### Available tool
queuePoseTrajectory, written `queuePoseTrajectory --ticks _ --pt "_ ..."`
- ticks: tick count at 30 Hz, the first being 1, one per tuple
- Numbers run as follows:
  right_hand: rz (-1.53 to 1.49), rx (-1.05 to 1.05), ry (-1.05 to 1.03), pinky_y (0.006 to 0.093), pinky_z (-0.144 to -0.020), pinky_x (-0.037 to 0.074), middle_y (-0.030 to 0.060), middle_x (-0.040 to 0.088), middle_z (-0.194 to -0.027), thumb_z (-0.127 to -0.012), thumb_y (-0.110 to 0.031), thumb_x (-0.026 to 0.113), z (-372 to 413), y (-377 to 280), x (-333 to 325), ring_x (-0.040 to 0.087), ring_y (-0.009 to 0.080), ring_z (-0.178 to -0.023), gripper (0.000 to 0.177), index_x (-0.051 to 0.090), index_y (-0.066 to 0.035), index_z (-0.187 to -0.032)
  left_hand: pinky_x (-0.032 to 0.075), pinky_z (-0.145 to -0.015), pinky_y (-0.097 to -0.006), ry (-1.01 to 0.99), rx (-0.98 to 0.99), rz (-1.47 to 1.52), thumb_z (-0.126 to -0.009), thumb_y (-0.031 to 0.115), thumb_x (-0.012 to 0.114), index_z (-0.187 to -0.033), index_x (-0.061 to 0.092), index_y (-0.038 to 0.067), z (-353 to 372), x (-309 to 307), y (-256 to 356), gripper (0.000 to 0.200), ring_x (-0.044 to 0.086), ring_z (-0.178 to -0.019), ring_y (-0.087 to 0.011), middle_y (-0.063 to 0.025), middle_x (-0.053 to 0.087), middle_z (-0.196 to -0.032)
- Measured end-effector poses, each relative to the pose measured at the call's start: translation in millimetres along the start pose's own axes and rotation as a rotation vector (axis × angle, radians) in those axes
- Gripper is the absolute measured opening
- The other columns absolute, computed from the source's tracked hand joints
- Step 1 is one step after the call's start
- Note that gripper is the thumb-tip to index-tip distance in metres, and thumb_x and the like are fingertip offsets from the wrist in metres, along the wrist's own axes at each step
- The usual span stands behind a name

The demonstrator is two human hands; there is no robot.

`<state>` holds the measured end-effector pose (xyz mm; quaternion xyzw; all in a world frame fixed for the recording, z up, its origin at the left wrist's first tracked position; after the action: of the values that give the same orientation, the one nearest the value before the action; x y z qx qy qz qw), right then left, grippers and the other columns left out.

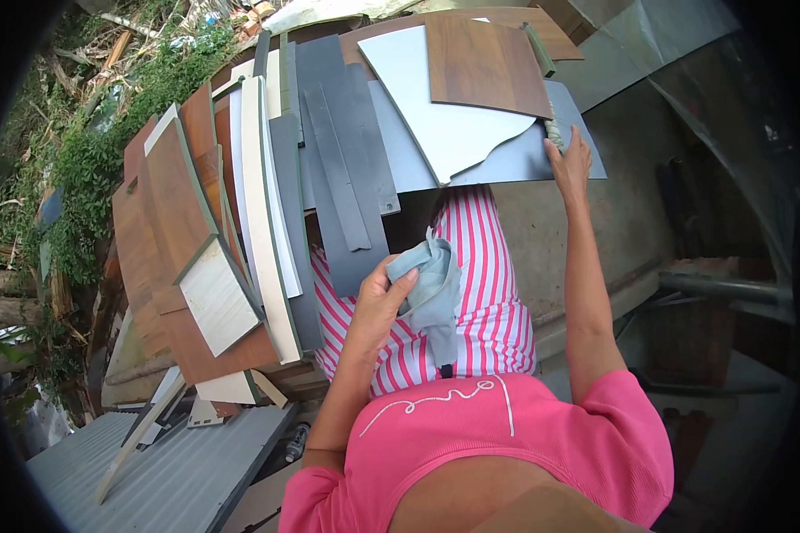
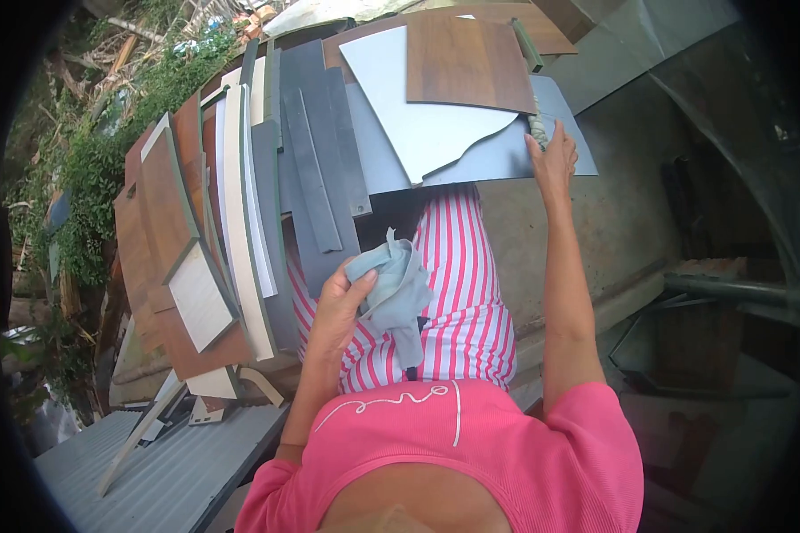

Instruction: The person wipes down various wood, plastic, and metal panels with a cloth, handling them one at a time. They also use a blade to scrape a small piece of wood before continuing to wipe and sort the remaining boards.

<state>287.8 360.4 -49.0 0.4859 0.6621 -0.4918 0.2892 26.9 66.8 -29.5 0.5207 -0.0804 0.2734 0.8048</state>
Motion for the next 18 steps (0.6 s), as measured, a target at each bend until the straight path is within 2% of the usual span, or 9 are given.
queuePoseTrajectory --ticks 1,3,7,9,16,18 --pt "0.006 -0.008 0.011 0.0448 -0.092 0.037 0.0191 0.049 -0.117 -0.083 -0.029 0.061 -2.4 3.8 0.8 0.046 0.0349 -0.111 0.053 0.044 -0.01 -0.129 0.04 -0.085 -0.0233 0.0 -0.011 0.018 -0.088 0.022 0.06 -0.111 0.056 0.003 -0.2 -1.5 0.2 0.031 0.051 -0.094 -0.008 -0.0015 0.058 -0.1" --pt "0.121 -0.051 -0.172 0.0452 -0.088 0.04 0.0184 0.051 -0.111 -0.084 -0.026 0.059 -0.2 5.5 17.0 0.05 0.0346 -0.105 0.049 0.044 -0.015 -0.129 0.039 -0.085 -0.0235 0.027 0.024 0.03 -0.088 0.022 0.06 -0.112 0.056 0.003 2.0 -6.9 -0.8 0.031 0.051 -0.094 -0.0083 -0.0017 0.058 -0.1" --pt "0.04 0.005 -0.133 0.0446 -0.081 0.044 0.0174 0.053 -0.101 -0.085 -0.02 0.056 -11.4 34.0 28.9 0.055 0.0338 -0.094 0.045 0.045 -0.019 -0.129 0.039 -0.086 -0.0247 0.1 0.06 0.076 -0.088 0.022 0.06 -0.112 0.055 0.002 7.6 -12.2 -2.6 0.032 0.052 -0.094 -0.0089 -0.0024 0.058 -0.101" --pt "0.118 -0.005 -0.045 0.0435 -0.075 0.046 0.0163 0.054 -0.091 -0.085 -0.016 0.054 -17.8 47.6 24.3 0.056 0.033 -0.087 0.044 0.045 -0.018 -0.129 0.039 -0.087 -0.0249 0.113 0.054 0.101 -0.088 0.022 0.06 -0.112 0.055 0.002 9.0 -15.2 -5.8 0.032 0.052 -0.094 -0.009 -0.0026 0.059 -0.101" --pt "0.114 -0.077 -0.029 0.043 -0.075 0.045 0.015 0.053 -0.09 -0.087 -0.017 0.053 -25.5 51.3 28.1 0.056 0.032 -0.087 0.043 0.045 -0.02 -0.129 0.039 -0.088 -0.0254 0.138 0.037 0.102 -0.088 0.021 0.06 -0.113 0.055 0.002 5.1 -18.6 -12.6 0.032 0.052 -0.095 -0.0097 -0.0036 0.059 -0.103" --pt "0.12 -0.007 -0.096 0.0442 -0.082 0.044 0.0163 0.052 -0.104 -0.086 -0.024 0.056 -26.5 49.6 27.0 0.053 0.0329 -0.098 0.045 0.045 -0.02 -0.13 0.039 -0.088 -0.0255 0.144 0.036 0.089 -0.088 0.021 0.059 -0.113 0.055 0.002 3.8 -16.7 -11.3 0.032 0.052 -0.096 -0.0097 -0.0036 0.059 -0.103"
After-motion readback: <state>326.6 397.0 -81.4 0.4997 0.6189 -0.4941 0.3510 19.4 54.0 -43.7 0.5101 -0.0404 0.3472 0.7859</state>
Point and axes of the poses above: each hand's wrist, its own z-axis away from the middle knuckle, its own x-axis out of the palm, y = z × x, the point moved 5 cm from there along -z, towards the middle knuckle
